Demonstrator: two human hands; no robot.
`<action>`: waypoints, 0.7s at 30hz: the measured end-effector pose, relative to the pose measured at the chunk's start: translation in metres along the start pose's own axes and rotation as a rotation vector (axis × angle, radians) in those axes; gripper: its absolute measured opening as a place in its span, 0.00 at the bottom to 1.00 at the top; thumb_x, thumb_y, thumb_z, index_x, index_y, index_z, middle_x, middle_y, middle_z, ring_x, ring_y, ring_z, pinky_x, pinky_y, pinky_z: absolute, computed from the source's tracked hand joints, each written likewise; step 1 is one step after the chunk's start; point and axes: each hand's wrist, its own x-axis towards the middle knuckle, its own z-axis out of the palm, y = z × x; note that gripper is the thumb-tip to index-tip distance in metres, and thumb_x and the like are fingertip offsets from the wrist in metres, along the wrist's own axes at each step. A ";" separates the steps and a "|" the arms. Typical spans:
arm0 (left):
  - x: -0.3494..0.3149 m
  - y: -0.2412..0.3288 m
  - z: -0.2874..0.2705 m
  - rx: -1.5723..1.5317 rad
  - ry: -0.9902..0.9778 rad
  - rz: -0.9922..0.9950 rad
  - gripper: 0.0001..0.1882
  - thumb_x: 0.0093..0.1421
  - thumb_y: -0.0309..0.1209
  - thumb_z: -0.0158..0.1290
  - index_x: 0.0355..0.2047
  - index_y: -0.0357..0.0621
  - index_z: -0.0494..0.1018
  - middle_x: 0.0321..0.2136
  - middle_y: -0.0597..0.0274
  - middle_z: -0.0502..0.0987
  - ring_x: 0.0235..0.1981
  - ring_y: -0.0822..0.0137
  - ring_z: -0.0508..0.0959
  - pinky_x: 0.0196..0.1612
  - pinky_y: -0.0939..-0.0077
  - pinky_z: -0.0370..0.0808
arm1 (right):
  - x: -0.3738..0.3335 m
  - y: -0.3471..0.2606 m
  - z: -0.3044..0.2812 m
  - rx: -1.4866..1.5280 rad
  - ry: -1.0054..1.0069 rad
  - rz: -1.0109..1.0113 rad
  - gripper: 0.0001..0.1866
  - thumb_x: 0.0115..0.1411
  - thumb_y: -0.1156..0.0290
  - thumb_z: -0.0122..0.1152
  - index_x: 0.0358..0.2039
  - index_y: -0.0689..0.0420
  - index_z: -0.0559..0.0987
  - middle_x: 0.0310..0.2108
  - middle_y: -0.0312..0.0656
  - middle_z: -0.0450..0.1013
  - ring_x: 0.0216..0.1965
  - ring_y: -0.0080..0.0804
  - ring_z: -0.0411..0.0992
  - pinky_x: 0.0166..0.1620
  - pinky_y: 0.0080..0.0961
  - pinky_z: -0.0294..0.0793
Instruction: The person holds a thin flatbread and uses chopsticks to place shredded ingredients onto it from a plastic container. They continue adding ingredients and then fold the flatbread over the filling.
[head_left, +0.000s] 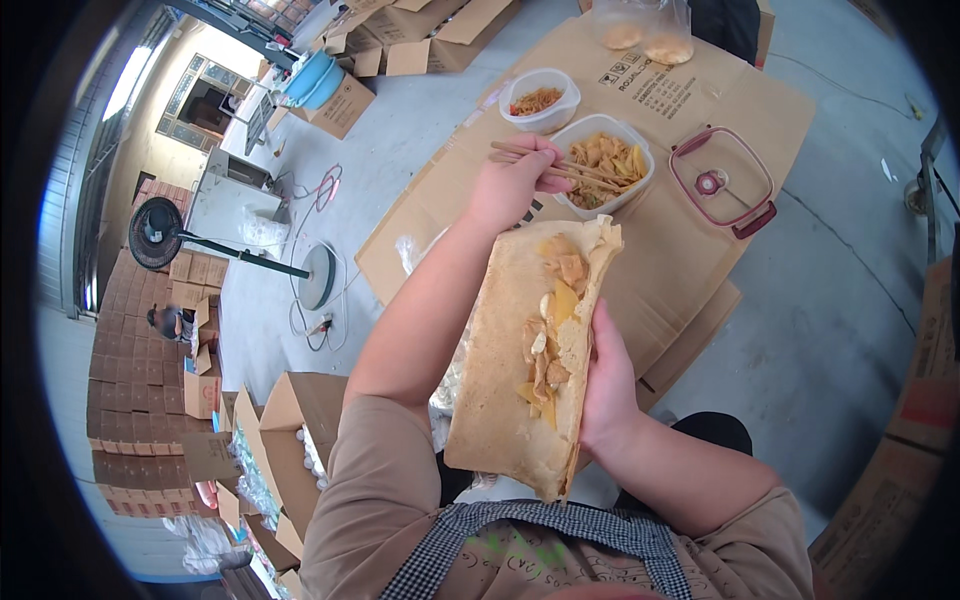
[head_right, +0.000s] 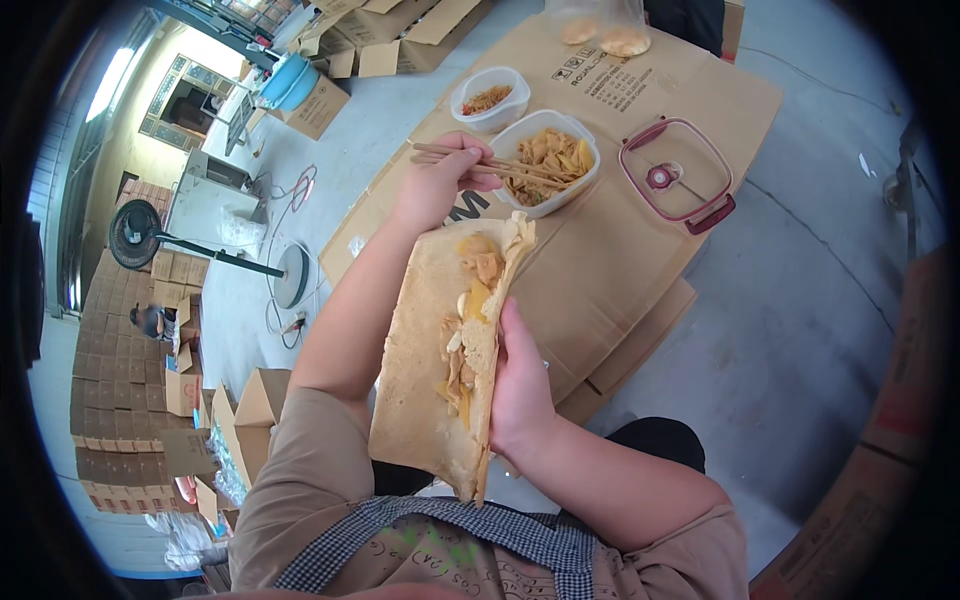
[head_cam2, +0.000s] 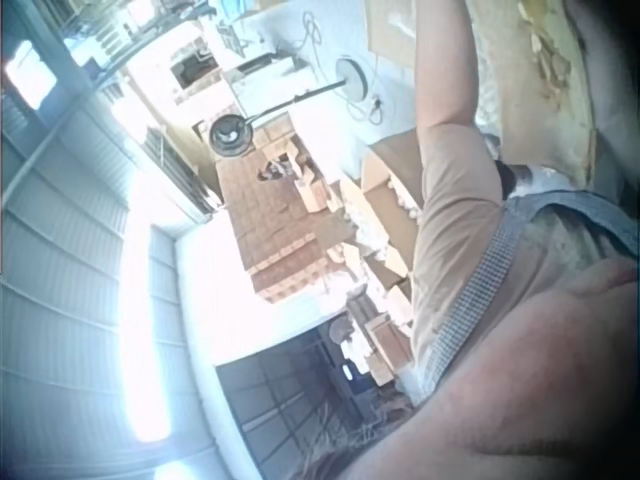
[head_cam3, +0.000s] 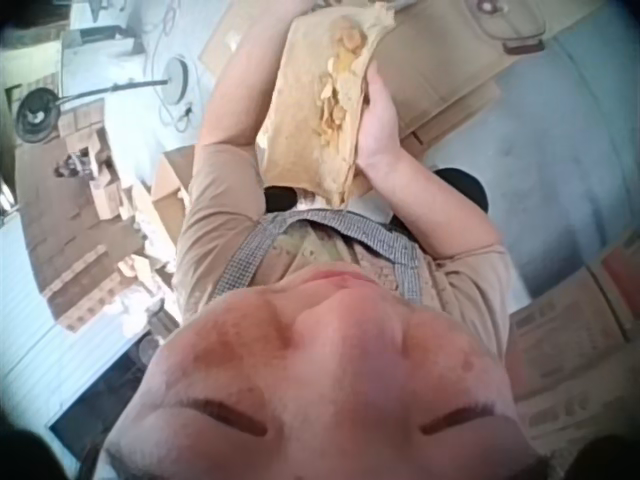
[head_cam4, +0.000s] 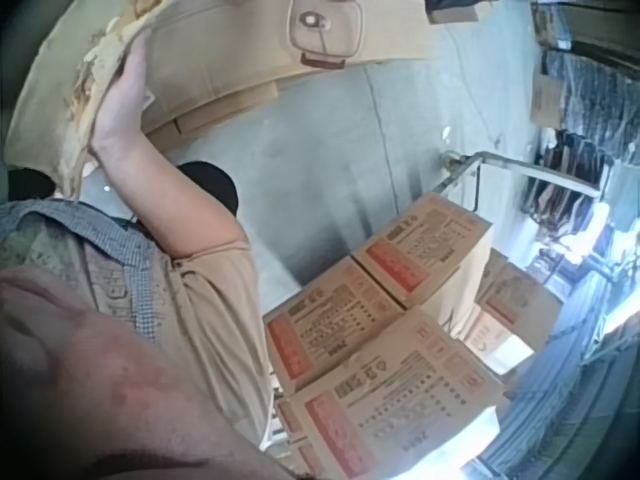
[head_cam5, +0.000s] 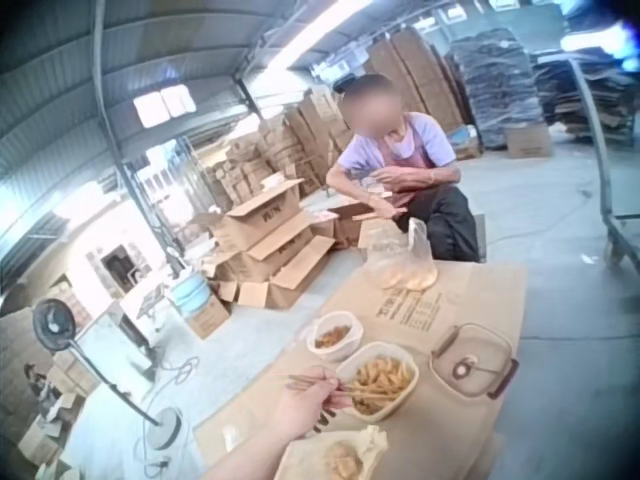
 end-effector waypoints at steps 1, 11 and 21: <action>0.002 0.002 0.002 0.022 -0.022 -0.003 0.08 0.66 0.28 0.45 0.36 0.37 0.73 0.31 0.54 0.79 0.29 0.66 0.82 0.36 0.76 0.80 | 0.001 0.000 -0.001 0.012 -0.007 0.003 0.31 0.69 0.42 0.40 0.62 0.51 0.67 0.56 0.43 0.70 0.55 0.40 0.70 0.60 0.42 0.68; 0.029 0.010 0.022 0.185 -0.058 0.025 0.09 0.66 0.29 0.46 0.34 0.35 0.72 0.31 0.55 0.79 0.27 0.65 0.82 0.33 0.77 0.80 | 0.001 0.000 0.002 0.039 -0.056 -0.007 0.31 0.69 0.43 0.42 0.61 0.54 0.66 0.56 0.43 0.70 0.55 0.37 0.69 0.60 0.38 0.68; 0.015 -0.001 -0.026 -0.070 0.246 -0.019 0.10 0.66 0.29 0.45 0.36 0.33 0.72 0.32 0.52 0.78 0.28 0.56 0.83 0.35 0.67 0.84 | -0.002 0.000 -0.001 0.004 -0.067 -0.039 0.31 0.69 0.44 0.43 0.62 0.53 0.66 0.56 0.41 0.69 0.56 0.36 0.68 0.60 0.37 0.67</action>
